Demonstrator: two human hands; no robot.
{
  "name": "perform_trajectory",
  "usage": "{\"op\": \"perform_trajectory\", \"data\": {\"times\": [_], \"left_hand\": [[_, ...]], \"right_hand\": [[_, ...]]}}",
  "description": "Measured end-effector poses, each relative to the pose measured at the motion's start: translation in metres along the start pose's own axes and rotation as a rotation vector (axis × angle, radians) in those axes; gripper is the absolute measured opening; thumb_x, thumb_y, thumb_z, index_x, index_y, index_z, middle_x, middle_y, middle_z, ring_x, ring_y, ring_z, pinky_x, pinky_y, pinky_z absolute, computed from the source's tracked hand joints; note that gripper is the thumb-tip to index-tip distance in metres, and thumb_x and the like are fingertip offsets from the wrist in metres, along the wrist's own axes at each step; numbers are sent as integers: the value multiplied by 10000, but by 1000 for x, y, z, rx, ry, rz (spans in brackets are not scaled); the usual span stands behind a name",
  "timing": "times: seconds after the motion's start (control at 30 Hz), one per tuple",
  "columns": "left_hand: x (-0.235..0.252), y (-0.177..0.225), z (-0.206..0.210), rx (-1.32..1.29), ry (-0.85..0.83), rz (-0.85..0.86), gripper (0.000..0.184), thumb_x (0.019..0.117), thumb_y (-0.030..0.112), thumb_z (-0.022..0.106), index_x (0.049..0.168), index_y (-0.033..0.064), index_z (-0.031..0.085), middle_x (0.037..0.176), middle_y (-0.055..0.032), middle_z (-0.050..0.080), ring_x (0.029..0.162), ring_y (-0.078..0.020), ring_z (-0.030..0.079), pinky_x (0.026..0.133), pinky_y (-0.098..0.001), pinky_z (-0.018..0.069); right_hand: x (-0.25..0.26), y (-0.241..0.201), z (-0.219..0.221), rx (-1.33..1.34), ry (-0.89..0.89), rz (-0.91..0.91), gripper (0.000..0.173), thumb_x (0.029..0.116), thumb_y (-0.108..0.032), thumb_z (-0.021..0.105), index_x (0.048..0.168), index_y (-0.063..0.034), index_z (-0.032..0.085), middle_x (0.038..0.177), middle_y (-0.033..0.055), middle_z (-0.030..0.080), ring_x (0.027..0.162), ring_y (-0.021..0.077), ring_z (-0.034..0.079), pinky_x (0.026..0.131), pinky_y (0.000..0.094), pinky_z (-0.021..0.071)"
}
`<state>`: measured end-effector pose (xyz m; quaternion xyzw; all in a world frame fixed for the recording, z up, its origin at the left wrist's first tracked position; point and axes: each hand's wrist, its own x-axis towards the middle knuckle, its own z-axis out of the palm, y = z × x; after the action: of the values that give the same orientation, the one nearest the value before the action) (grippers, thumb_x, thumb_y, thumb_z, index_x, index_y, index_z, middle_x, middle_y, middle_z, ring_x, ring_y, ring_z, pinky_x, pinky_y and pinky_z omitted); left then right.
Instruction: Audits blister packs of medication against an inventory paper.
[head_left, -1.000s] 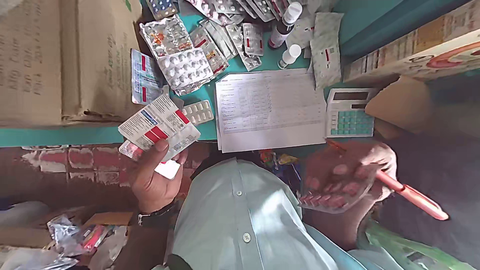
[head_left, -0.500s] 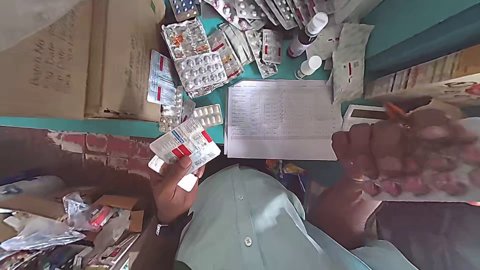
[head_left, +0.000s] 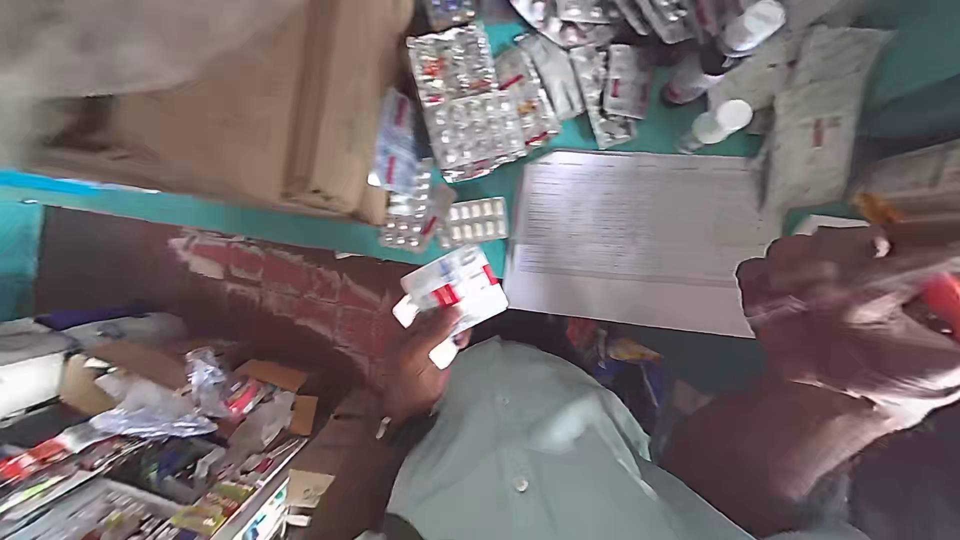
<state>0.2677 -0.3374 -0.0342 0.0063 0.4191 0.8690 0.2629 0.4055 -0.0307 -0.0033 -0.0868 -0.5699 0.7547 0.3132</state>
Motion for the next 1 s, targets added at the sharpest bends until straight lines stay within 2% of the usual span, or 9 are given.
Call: {"op": "perform_trajectory", "data": {"times": [0.07,0.2,0.37,0.6,0.7,0.8,0.9,0.97,1.0], "left_hand": [[8,-4,-5,-112,33,-106,131,889,36,654,1018,20,667,824,-113,709,647,-142,660,608,-296,566],[17,-2,-11,-200,-1,-210,215,883,11,648,1088,-12,587,859,-148,695,641,-175,659,597,-307,571],[18,8,-31,-207,-72,-216,362,868,26,707,1189,-7,542,913,-165,699,666,-184,674,607,-315,582],[6,13,-45,-209,-113,-263,386,856,9,711,1200,-20,539,900,-169,693,662,-184,669,593,-316,578],[-3,15,-40,-112,-119,-263,279,864,10,636,1135,-20,578,835,-123,705,640,-147,660,583,-285,565],[-8,12,-46,-31,-210,-203,342,840,39,712,1157,21,586,876,-107,725,666,-146,680,594,-290,584],[-13,11,-49,0,-243,-180,330,814,44,754,1126,91,655,882,-93,736,668,-146,685,601,-294,589],[-12,8,-49,11,-276,-171,389,820,68,777,1181,135,650,937,-91,740,698,-149,698,615,-297,601],[-13,5,-48,12,-294,-164,403,831,83,784,1205,142,647,968,-93,738,720,-149,700,625,-298,602]], "right_hand": [[-3,7,21,-275,-47,58,320,882,-334,797,1179,-285,687,1075,-117,710,900,39,686,745,240,605],[-18,35,66,-300,15,136,206,879,-139,747,1060,-235,726,1030,-71,715,838,66,681,711,261,607],[-44,42,100,-223,35,130,416,921,-123,704,1333,-145,656,1096,-18,729,885,85,696,760,249,607],[-75,35,131,-77,48,182,299,927,-132,734,1221,-161,686,1043,-8,738,863,82,703,768,271,617],[-77,31,151,-71,2,174,329,906,-54,731,1230,-89,680,1079,22,739,919,112,712,809,317,624],[-80,31,169,-196,-46,159,311,896,-4,714,1200,8,651,1020,18,732,814,70,691,681,256,607],[-88,39,172,-149,-28,155,280,886,57,704,1160,27,658,1062,43,731,950,93,698,860,296,598],[-89,41,166,-118,-1,144,277,876,75,711,1142,7,668,1058,47,738,930,102,711,829,299,611],[-87,40,162,-123,4,136,279,874,78,718,1138,2,669,1045,47,740,878,96,713,768,284,621]]}}
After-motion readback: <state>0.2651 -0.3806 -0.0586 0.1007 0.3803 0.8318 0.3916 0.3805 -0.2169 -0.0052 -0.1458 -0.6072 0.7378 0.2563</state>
